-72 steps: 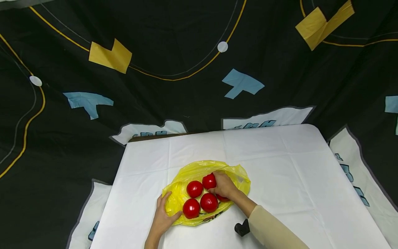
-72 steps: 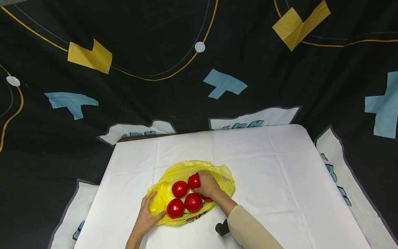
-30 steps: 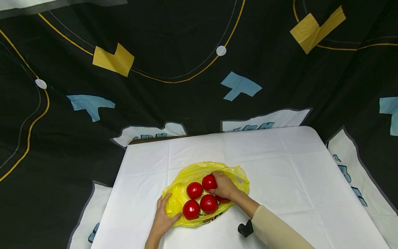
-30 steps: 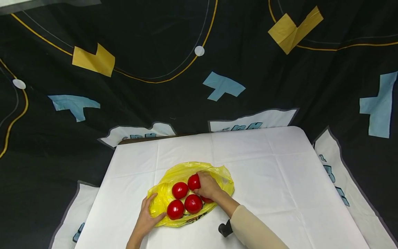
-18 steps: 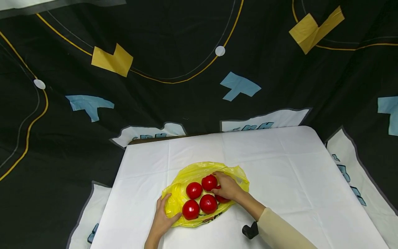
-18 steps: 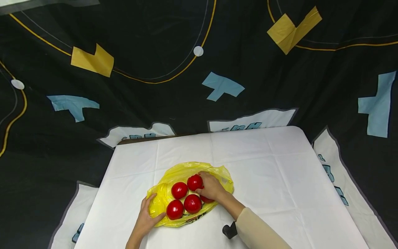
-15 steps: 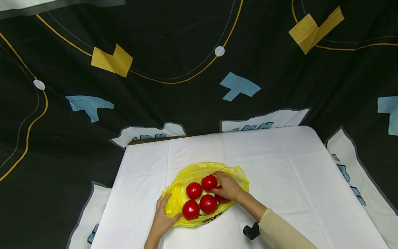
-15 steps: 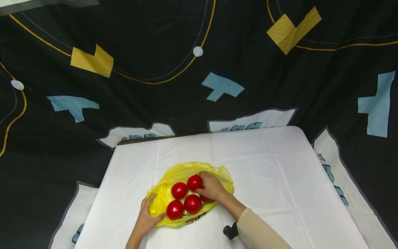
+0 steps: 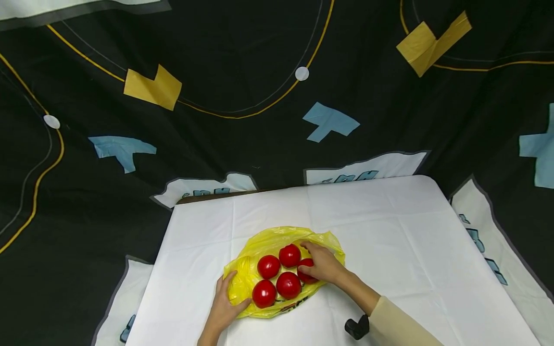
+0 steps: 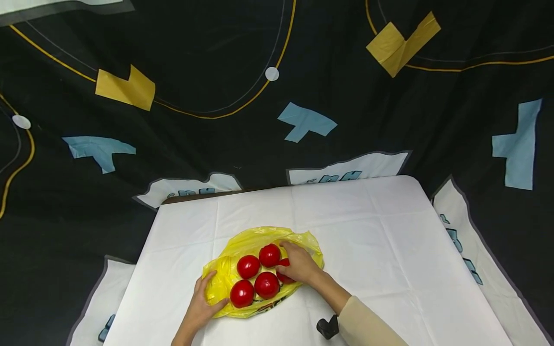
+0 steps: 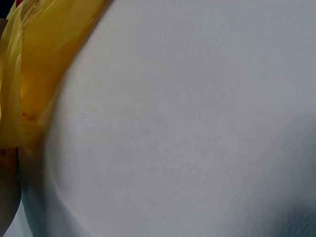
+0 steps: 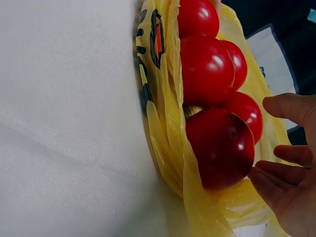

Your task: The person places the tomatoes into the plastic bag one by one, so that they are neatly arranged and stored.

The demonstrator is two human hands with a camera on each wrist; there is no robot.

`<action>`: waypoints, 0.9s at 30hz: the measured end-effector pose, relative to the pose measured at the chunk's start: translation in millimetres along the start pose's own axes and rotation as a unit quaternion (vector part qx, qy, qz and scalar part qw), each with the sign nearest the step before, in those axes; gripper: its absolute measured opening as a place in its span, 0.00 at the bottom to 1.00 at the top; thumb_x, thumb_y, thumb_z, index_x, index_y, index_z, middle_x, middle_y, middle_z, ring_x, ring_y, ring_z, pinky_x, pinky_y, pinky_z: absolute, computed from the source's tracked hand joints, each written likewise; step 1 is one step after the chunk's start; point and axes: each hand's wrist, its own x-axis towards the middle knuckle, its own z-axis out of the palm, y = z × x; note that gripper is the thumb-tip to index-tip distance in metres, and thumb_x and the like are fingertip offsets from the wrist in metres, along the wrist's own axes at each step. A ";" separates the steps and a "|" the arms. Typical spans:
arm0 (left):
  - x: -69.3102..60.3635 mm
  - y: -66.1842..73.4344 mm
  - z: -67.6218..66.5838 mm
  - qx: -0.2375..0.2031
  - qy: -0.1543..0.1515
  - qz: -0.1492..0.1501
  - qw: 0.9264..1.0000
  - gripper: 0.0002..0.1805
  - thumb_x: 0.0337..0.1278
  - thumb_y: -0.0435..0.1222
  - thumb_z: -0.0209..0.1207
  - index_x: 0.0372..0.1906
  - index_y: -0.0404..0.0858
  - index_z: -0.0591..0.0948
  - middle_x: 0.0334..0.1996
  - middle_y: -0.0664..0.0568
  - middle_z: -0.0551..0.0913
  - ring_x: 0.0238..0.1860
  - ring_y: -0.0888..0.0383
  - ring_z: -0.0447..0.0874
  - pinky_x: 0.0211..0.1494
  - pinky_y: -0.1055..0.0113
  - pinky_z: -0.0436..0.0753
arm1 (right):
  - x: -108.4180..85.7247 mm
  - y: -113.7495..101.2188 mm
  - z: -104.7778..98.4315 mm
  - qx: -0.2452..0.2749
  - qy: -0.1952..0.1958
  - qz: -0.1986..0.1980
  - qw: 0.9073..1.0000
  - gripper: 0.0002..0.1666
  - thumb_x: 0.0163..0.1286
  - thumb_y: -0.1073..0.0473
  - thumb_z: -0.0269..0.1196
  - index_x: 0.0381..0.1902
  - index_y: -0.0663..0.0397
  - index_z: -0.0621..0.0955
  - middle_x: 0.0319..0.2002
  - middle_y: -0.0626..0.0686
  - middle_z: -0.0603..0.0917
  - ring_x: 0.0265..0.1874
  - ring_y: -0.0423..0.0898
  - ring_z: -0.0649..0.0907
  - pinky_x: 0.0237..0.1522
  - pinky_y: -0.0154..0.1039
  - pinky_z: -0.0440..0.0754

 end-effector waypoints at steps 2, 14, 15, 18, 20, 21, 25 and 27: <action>-1.0 0.6 -0.8 0.004 -0.001 0.003 1.000 0.50 0.36 0.50 0.73 0.69 0.47 0.61 0.67 0.41 0.55 0.68 0.36 0.55 0.64 0.35 0.57 | -2.1 0.2 -1.4 0.001 -0.001 -0.003 1.000 0.37 0.57 0.55 0.69 0.61 0.64 0.71 0.56 0.61 0.77 0.51 0.56 0.79 0.52 0.52 0.78; -4.5 4.6 -4.5 0.031 -0.007 0.019 0.999 0.51 0.39 0.52 0.71 0.70 0.46 0.58 0.65 0.40 0.57 0.66 0.37 0.58 0.64 0.36 0.60 | -13.3 3.6 -10.8 0.012 0.000 -0.005 1.000 0.35 0.58 0.55 0.68 0.60 0.64 0.72 0.54 0.61 0.78 0.49 0.54 0.79 0.49 0.49 0.80; -4.8 5.5 -5.1 0.032 -0.007 0.021 0.999 0.51 0.39 0.52 0.71 0.70 0.46 0.58 0.65 0.40 0.57 0.66 0.37 0.58 0.63 0.35 0.60 | -13.8 3.6 -11.5 0.015 0.000 -0.004 1.000 0.35 0.58 0.55 0.68 0.60 0.65 0.71 0.54 0.61 0.78 0.49 0.54 0.79 0.49 0.49 0.80; -5.9 8.5 -7.0 0.037 -0.007 0.027 0.999 0.52 0.39 0.52 0.71 0.70 0.45 0.58 0.65 0.40 0.57 0.66 0.36 0.58 0.64 0.36 0.61 | -15.5 2.8 -13.1 0.020 0.001 -0.005 1.000 0.34 0.58 0.56 0.68 0.59 0.65 0.72 0.53 0.62 0.78 0.49 0.55 0.79 0.49 0.50 0.79; -6.4 10.4 -8.3 0.039 -0.007 0.028 0.999 0.52 0.38 0.52 0.72 0.70 0.45 0.58 0.65 0.40 0.57 0.66 0.37 0.58 0.64 0.36 0.61 | -16.3 2.3 -13.9 0.021 0.001 -0.008 1.000 0.34 0.58 0.56 0.68 0.59 0.66 0.72 0.51 0.63 0.79 0.48 0.55 0.79 0.48 0.50 0.79; -6.6 11.2 -8.7 0.041 -0.007 0.028 0.999 0.52 0.38 0.52 0.72 0.70 0.45 0.58 0.65 0.40 0.56 0.66 0.36 0.58 0.64 0.36 0.61 | -16.6 2.2 -14.1 0.020 0.001 -0.009 1.000 0.33 0.58 0.56 0.68 0.58 0.66 0.72 0.51 0.63 0.79 0.48 0.55 0.79 0.48 0.51 0.79; -6.5 13.2 -9.9 0.049 -0.008 0.024 0.999 0.52 0.37 0.51 0.72 0.70 0.46 0.58 0.65 0.41 0.56 0.66 0.37 0.59 0.63 0.36 0.61 | -17.7 2.9 -13.9 0.019 -0.004 -0.010 1.000 0.33 0.58 0.56 0.68 0.58 0.66 0.73 0.49 0.63 0.80 0.47 0.56 0.79 0.48 0.51 0.79; -6.4 13.5 -10.1 0.053 -0.005 0.025 0.998 0.52 0.37 0.51 0.72 0.70 0.46 0.58 0.65 0.41 0.56 0.66 0.37 0.59 0.63 0.36 0.62 | -18.1 4.0 -13.1 0.015 -0.006 -0.011 1.000 0.33 0.58 0.56 0.68 0.58 0.65 0.73 0.49 0.62 0.80 0.47 0.55 0.79 0.47 0.51 0.80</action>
